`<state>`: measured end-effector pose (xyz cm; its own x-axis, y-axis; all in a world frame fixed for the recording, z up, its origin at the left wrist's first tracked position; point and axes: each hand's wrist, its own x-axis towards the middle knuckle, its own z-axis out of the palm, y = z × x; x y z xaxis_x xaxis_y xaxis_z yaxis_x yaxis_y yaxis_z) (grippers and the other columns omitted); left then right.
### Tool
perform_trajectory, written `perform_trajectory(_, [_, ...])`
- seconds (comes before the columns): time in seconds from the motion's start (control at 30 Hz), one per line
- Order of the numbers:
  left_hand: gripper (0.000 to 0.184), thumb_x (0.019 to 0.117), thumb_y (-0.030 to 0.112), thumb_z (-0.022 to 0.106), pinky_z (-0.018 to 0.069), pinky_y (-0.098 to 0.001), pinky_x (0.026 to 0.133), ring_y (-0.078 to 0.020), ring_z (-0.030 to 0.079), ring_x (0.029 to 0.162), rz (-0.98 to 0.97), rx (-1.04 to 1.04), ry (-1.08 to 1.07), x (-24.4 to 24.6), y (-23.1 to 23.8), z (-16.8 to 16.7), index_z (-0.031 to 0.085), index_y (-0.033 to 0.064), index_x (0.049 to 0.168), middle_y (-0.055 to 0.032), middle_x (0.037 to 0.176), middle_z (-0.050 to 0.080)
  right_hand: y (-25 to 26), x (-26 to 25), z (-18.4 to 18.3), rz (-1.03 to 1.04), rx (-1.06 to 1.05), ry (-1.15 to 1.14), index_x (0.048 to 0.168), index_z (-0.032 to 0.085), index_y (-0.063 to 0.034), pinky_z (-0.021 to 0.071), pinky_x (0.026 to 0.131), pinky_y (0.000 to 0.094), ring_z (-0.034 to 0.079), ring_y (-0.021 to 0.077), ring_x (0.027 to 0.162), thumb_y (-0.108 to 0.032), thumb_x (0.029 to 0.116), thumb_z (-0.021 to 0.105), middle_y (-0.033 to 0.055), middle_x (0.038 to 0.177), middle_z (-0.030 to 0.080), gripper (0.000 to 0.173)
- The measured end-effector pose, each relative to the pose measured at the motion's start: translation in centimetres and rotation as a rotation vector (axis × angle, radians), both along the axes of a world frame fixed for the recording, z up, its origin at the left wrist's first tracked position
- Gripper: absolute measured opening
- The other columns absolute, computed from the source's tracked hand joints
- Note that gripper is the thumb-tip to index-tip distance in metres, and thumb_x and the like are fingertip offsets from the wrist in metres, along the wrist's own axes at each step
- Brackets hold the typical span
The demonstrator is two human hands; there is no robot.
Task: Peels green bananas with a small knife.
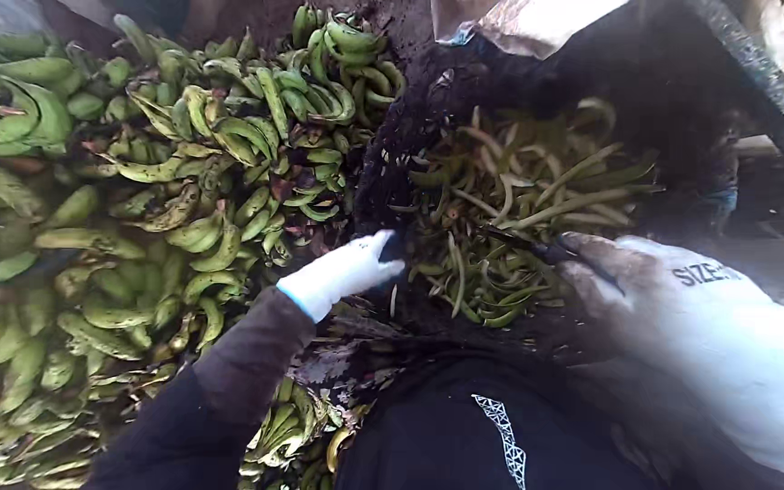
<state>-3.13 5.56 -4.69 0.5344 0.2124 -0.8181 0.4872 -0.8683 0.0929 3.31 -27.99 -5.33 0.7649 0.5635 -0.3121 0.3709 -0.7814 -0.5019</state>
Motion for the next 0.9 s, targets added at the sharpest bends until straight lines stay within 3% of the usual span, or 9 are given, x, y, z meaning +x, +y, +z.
perform_trajectory(0.2, [0.071,0.0981,0.035,0.068,0.0366,-0.0586,0.114,-0.0351,0.048,0.139,-0.061,-0.094,0.118,-3.8,1.4,-2.9,0.035,0.0167,0.158,-0.0183,0.15,0.049,-0.1,0.2,0.0,-0.008,0.002,-0.013,0.136,0.067,-0.0184,0.053,0.071,0.0621,0.07,0.0391,0.09,-0.044,0.1035,0.048,0.0172,0.101,0.072,0.045])
perform_trajectory(0.33, [0.059,0.0974,0.026,0.07,0.0474,-0.0539,0.105,-0.0293,0.063,0.119,-0.063,-0.194,0.047,-3.5,0.8,-3.6,0.046,0.0181,0.151,-0.0154,0.13,0.064,-0.4,0.3,-0.2,-0.012,-0.008,0.002,0.137,0.067,-0.0184,0.0532,0.071,0.0611,0.07,0.0382,0.09,-0.044,0.1031,0.049,0.0165,0.1,0.071,0.046])
perform_trajectory(0.47, [0.054,0.0974,0.019,0.07,0.05,-0.0507,0.103,-0.0261,0.065,0.116,0.05,-0.296,-0.104,-0.9,0.0,-3.0,0.051,0.0148,0.147,-0.0148,0.13,0.065,-0.7,0.5,-0.3,-0.014,0.01,-0.033,0.136,0.067,-0.017,0.0529,0.07,0.0615,0.07,0.0388,0.087,-0.044,0.1029,0.047,0.017,0.097,0.071,0.047])
perform_trajectory(0.53, [0.057,0.0981,0.019,0.066,0.0539,-0.0467,0.098,-0.0227,0.066,0.113,0.209,-0.387,-0.269,0.9,0.0,-2.9,0.046,0.0156,0.151,-0.0125,0.132,0.064,-0.8,0.5,-0.4,-0.026,0.027,-0.043,0.135,0.068,-0.0169,0.0524,0.068,0.0612,0.07,0.0385,0.086,-0.044,0.1022,0.048,0.0168,0.096,0.071,0.047])
perform_trajectory(0.63, [0.068,0.1029,0.031,0.057,0.0592,-0.0448,0.089,-0.024,0.069,0.107,0.374,-0.419,-0.381,4.0,0.3,-3.5,0.024,0.0244,0.161,-0.012,0.134,0.061,-0.7,0.8,-0.1,-0.05,0.027,-0.036,0.137,0.067,-0.0174,0.0524,0.069,0.0601,0.07,0.0378,0.087,-0.045,0.1018,0.048,0.0162,0.097,0.071,0.049])
perform_trajectory(0.7, [0.068,0.1041,0.037,0.054,0.0536,-0.0491,0.1,-0.0277,0.063,0.12,0.324,-0.303,-0.422,5.6,1.0,-5.2,0.022,0.0214,0.162,-0.0153,0.142,0.055,-0.5,0.8,0.0,-0.052,0.026,-0.049,0.137,0.067,-0.0161,0.0532,0.071,0.0608,0.07,0.0388,0.089,-0.045,0.1017,0.048,0.0172,0.1,0.072,0.049])
perform_trajectory(0.77, [0.065,0.1056,0.04,0.05,0.0359,-0.0578,0.115,-0.0359,0.044,0.142,0.235,-0.127,-0.417,7.0,1.3,-7.9,0.027,0.0142,0.161,-0.0205,0.155,0.044,-0.2,0.8,0.2,-0.051,0.023,-0.039,0.135,0.068,-0.0147,0.054,0.076,0.0615,0.071,0.04,0.094,-0.043,0.1023,0.05,0.0182,0.104,0.073,0.047])
perform_trajectory(0.83, [0.064,0.1052,0.04,0.052,0.0311,-0.0642,0.115,-0.0435,0.036,0.146,0.105,0.043,-0.385,8.4,0.9,-11.0,0.035,0.0081,0.158,-0.0242,0.157,0.04,0.0,1.0,0.4,-0.051,0.006,-0.014,0.135,0.069,-0.0153,0.0548,0.08,0.0606,0.071,0.0392,0.098,-0.041,0.1027,0.051,0.0175,0.107,0.073,0.045])
perform_trajectory(0.9, [0.063,0.1027,0.037,0.056,0.027,-0.0666,0.116,-0.0443,0.03,0.149,-0.067,0.158,-0.393,9.5,0.4,-14.8,0.039,0.0073,0.156,-0.0226,0.158,0.039,0.2,1.2,0.5,-0.053,-0.008,-0.004,0.134,0.069,-0.016,0.055,0.08,0.0604,0.071,0.0393,0.099,-0.04,0.1025,0.052,0.0173,0.108,0.073,0.044])
